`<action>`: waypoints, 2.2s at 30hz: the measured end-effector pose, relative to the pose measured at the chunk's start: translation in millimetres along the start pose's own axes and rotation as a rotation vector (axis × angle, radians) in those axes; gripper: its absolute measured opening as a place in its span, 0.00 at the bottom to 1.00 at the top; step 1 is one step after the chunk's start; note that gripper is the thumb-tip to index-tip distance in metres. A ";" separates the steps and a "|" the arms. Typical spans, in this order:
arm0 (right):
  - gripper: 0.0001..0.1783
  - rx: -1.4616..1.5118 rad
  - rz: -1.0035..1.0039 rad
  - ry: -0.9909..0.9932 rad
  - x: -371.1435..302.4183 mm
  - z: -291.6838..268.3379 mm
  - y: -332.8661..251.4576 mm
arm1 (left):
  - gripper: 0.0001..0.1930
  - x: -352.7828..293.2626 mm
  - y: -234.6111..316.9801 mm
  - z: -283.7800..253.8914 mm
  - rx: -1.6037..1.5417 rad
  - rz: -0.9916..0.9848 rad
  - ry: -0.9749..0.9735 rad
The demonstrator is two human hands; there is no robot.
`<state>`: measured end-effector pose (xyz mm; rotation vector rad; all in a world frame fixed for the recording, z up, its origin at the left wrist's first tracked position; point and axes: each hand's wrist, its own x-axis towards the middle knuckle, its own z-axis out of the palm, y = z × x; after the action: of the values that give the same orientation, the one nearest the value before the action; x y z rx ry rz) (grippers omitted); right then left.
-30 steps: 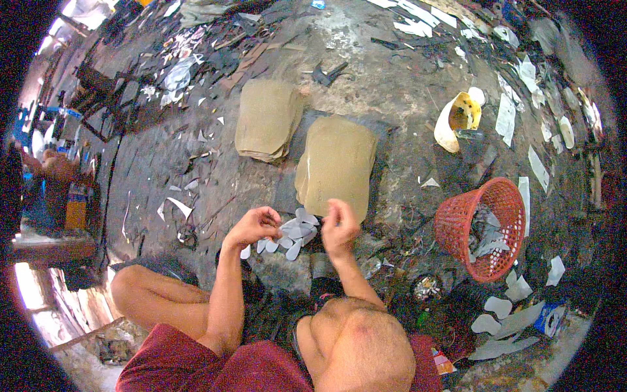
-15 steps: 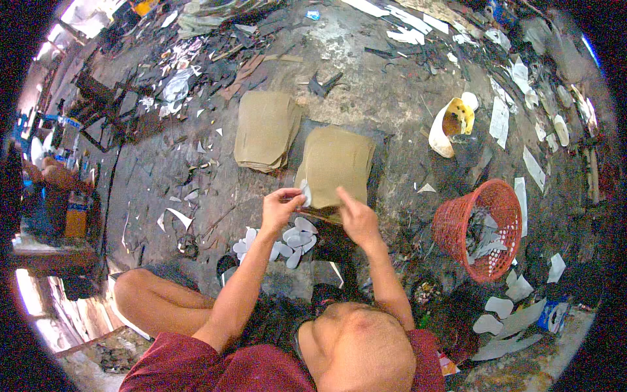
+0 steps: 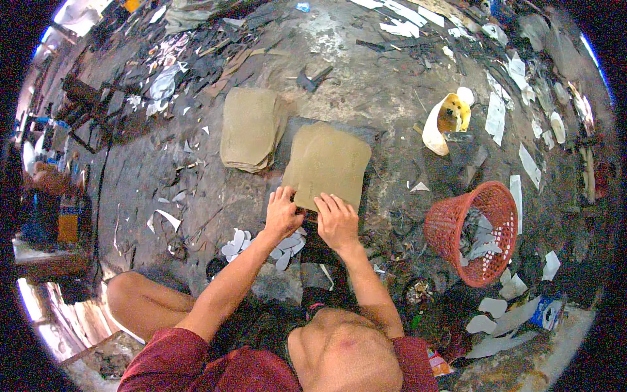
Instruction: The person sits on the floor and repeatedly places small white plastic pieces onto a stack of tan shoe insoles. They pick up each piece, position it on the insole, and press it down before moving to the next piece.
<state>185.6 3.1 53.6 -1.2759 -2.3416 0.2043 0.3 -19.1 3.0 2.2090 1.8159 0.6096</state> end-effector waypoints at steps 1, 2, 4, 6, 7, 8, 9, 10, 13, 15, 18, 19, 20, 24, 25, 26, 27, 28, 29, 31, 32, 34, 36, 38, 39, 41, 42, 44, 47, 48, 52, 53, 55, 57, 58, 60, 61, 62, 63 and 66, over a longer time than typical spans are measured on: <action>0.17 -0.001 0.000 -0.007 1.0 3.7 1.9 | 0.12 0.0 -1.2 -1.8 0.023 -0.001 -0.013; 0.17 0.009 -0.009 0.062 2.5 5.0 4.6 | 0.13 0.0 -1.7 -2.9 0.034 0.011 -0.028; 0.16 0.027 0.089 -0.105 7.3 2.1 11.0 | 0.16 1.1 -2.2 -3.3 0.006 0.031 -0.004; 0.16 0.091 0.164 -0.108 12.1 -3.3 15.7 | 0.21 1.5 -2.6 -1.6 -0.077 0.043 0.071; 0.16 0.142 0.195 -0.066 14.0 -5.6 16.9 | 0.22 1.3 -3.6 -1.0 -0.065 0.032 0.067; 0.16 0.184 0.219 0.041 15.8 -7.0 16.8 | 0.22 1.1 -3.8 0.1 -0.066 0.028 0.062; 0.16 0.222 0.200 0.004 17.4 -7.8 16.8 | 0.22 1.1 -5.3 0.3 -0.066 0.025 0.056; 0.16 0.195 0.141 -0.076 18.9 -8.0 15.8 | 0.22 1.2 -6.5 0.3 -0.073 0.033 0.038; 0.16 0.134 0.069 -0.114 20.4 -5.5 13.5 | 0.23 1.3 -8.2 -0.5 -0.063 0.053 0.040; 0.17 0.134 0.152 -0.247 19.9 -6.0 14.2 | 0.20 0.9 -5.9 -0.9 -0.080 0.047 0.066; 0.18 0.181 0.201 -0.072 15.9 -6.7 15.0 | 0.15 1.3 -1.3 0.0 -0.083 0.012 0.081; 0.19 0.197 0.196 -0.080 14.5 -5.6 15.0 | 0.14 1.8 -1.1 0.4 -0.081 0.004 0.090; 0.19 0.177 0.185 -0.181 13.9 -4.8 15.4 | 0.13 2.4 -1.5 0.8 -0.081 0.022 0.086; 0.21 0.067 0.117 -0.295 20.1 3.8 16.5 | 0.09 0.8 -6.5 -1.0 -0.060 0.056 0.074; 0.21 0.043 0.131 -0.366 24.7 5.8 17.8 | 0.09 -0.7 -5.7 -1.6 -0.051 0.049 0.070; 0.22 0.007 0.161 -0.487 29.2 8.3 19.1 | 0.08 -2.7 -3.4 -1.9 -0.052 0.061 0.122; 0.20 0.010 0.182 -0.499 35.0 9.5 21.4 | 0.08 -6.5 2.2 -1.4 -0.054 0.064 0.173; 0.19 0.044 0.176 -0.454 39.4 10.5 23.6 | 0.07 -9.5 8.4 -0.6 -0.062 0.083 0.247; 0.18 0.058 0.203 -0.473 43.6 10.4 26.0 | 0.08 -14.5 17.9 0.8 -0.067 0.047 0.269; 0.14 0.138 0.219 -0.323 46.3 9.0 28.6 | 0.09 -19.4 28.6 2.4 -0.030 -0.006 0.250; 0.14 0.101 0.213 -0.429 44.9 7.6 28.5 | 0.09 -20.8 30.8 2.5 -0.009 -0.006 0.256; 0.13 0.055 0.151 -0.434 36.4 4.9 23.5 | 0.10 -23.5 29.9 1.2 0.011 0.004 0.222; 0.11 -0.025 0.093 -0.414 23.2 3.5 13.3 | 0.11 -26.4 24.9 -1.1 -0.007 0.026 0.200; 0.10 -0.059 0.106 -0.403 12.4 3.7 2.4 | 0.11 -28.1 20.7 -2.5 -0.048 0.028 0.193; 0.11 -0.069 0.152 -0.415 10.2 3.7 -1.3 | 0.11 -28.3 19.2 -3.0 -0.087 0.023 0.208; 0.12 -0.090 0.120 -0.356 10.1 3.6 -4.2 | 0.11 -24.4 17.2 -4.0 -0.170 0.035 0.238; 0.12 -0.130 0.119 -0.288 11.4 3.4 -3.3 | 0.11 -21.8 17.1 -4.8 -0.213 -0.020 0.287; 0.15 -0.191 0.104 -0.451 17.0 1.8 5.9 | 0.13 -15.3 17.0 -7.8 -0.303 -0.096 0.388; 0.21 0.021 0.078 -0.533 22.2 -0.3 29.9 | 0.18 -10.8 21.3 -13.8 -0.120 -0.012 0.141; 0.24 0.103 0.096 -0.618 20.1 0.6 37.9 | 0.19 -11.3 24.3 -15.1 -0.045 0.029 0.078; 0.38 -0.050 0.724 0.053 6.3 10.4 57.6 | 0.24 -13.0 35.0 -16.3 0.212 0.058 -0.040; 0.37 -0.032 0.604 0.110 2.7 12.5 58.4 | 0.27 -8.2 34.7 -15.1 0.207 0.027 -0.079; 0.36 0.033 0.548 0.067 -2.7 13.4 54.3 | 0.31 6.7 25.4 -16.0 0.063 -0.070 -0.137; 0.34 0.514 0.654 0.133 -2.9 7.4 46.5 | 0.32 23.5 16.1 -18.4 -0.138 -0.210 -0.044; 0.33 0.795 0.710 0.065 -0.7 2.1 42.1 | 0.33 31.5 11.7 -21.0 -0.361 -0.310 0.017; 0.35 1.141 0.650 0.394 4.8 -12.5 34.4 | 0.28 41.5 8.6 -28.6 -0.828 -0.535 0.254; 0.37 1.199 0.674 0.362 7.4 -21.7 31.3 | 0.22 39.4 3.9 -38.0 -1.230 -0.649 -0.059; 0.39 1.256 0.685 0.412 10.1 -28.1 28.8 | 0.22 37.3 6.3 -43.5 -1.324 -0.700 -0.166; 0.50 1.213 0.702 0.339 11.8 -36.0 27.0 | 0.22 33.7 8.6 -49.0 -1.403 -0.753 -0.279; 0.66 0.917 0.538 0.112 11.2 -45.5 25.6 | 0.14 26.0 22.0 -54.9 -1.779 -0.784 -0.328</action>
<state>220.9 22.6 88.7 -1.2994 -1.4213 1.1755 -0.8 -3.6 65.7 0.3396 0.9050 0.9483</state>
